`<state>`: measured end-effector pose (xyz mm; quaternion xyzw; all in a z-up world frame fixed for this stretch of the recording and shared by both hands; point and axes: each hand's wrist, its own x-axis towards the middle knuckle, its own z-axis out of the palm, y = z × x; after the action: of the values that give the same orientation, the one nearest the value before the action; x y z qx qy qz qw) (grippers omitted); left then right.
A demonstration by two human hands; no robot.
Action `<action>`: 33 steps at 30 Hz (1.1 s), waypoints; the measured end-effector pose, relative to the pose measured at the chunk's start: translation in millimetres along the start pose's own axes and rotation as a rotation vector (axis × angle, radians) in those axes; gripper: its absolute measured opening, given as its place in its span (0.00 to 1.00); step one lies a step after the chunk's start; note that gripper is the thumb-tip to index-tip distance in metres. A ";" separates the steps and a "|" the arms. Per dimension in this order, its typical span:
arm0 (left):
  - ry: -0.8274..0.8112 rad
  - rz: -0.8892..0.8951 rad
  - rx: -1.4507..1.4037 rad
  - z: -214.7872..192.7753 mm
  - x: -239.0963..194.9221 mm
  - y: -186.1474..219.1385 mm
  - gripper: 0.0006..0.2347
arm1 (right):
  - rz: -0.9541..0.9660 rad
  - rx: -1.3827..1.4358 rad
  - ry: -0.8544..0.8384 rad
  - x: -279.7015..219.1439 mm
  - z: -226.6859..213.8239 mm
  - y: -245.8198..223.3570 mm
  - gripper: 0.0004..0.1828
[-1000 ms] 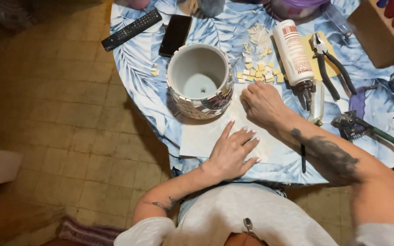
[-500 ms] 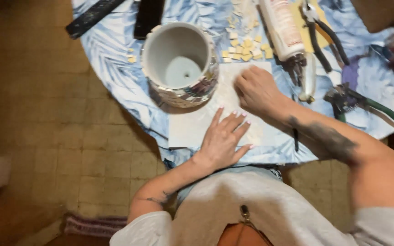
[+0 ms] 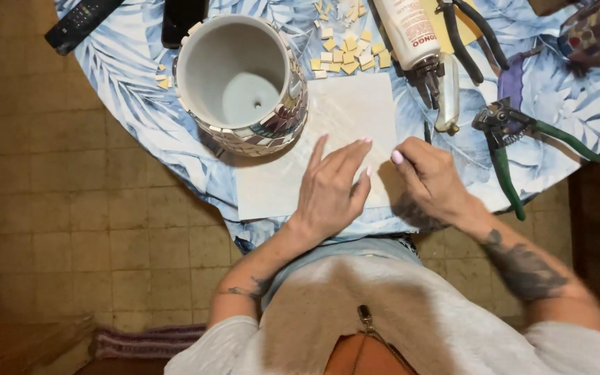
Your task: Applying small mosaic tiles to a ceramic pot using adhesive.
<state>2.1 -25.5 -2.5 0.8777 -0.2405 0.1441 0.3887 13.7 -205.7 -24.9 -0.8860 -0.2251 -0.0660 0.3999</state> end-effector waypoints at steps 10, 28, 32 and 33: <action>0.110 -0.087 -0.431 7.0 12.9 15.6 0.11 | 0.047 0.207 0.183 13.3 10.9 -23.4 0.13; 0.242 -0.099 -0.425 7.2 10.0 11.5 0.07 | 0.155 0.353 0.100 16.4 7.0 -28.4 0.19; 0.225 -0.099 -0.432 6.4 8.6 11.0 0.07 | 0.144 0.381 0.072 20.8 3.9 -33.7 0.17; 0.220 -0.100 -0.431 6.5 7.8 10.6 0.07 | 0.143 0.385 0.067 21.1 3.5 -34.2 0.16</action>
<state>3.5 -39.0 3.1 0.7643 -0.1782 0.1648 0.5974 16.8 -176.0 2.3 -0.8044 -0.1564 -0.0227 0.5728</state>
